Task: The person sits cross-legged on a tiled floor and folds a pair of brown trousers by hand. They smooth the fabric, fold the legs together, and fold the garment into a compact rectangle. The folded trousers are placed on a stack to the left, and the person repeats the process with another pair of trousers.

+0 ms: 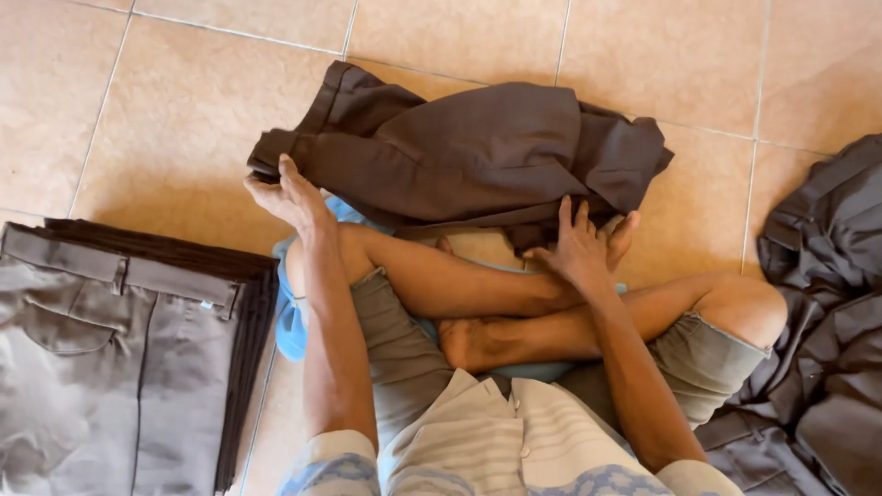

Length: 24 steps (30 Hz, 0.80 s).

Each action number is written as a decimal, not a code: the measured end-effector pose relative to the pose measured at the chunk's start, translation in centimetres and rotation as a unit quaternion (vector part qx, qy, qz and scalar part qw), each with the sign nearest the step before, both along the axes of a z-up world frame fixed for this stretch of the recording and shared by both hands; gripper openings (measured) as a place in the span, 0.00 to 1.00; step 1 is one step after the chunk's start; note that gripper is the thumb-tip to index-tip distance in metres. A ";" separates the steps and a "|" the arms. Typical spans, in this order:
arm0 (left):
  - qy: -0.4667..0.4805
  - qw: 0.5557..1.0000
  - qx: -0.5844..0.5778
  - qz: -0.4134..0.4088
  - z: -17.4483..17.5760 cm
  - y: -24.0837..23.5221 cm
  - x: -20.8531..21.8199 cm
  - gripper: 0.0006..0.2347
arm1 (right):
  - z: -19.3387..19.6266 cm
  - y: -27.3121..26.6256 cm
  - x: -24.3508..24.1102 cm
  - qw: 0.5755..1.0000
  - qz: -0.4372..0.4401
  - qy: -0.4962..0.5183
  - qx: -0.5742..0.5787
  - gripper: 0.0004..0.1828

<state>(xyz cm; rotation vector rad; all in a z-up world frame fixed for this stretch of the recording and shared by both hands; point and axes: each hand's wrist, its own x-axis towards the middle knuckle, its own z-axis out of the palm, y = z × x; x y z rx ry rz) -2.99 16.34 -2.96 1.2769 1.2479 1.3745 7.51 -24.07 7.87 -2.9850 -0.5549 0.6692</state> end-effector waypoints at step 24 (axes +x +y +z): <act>-0.205 0.973 -0.102 0.041 1.5 -0.8 -0.9 0.27 | -12.1 -8.4 10.1 0.993 0.034 -0.038 0.109 0.15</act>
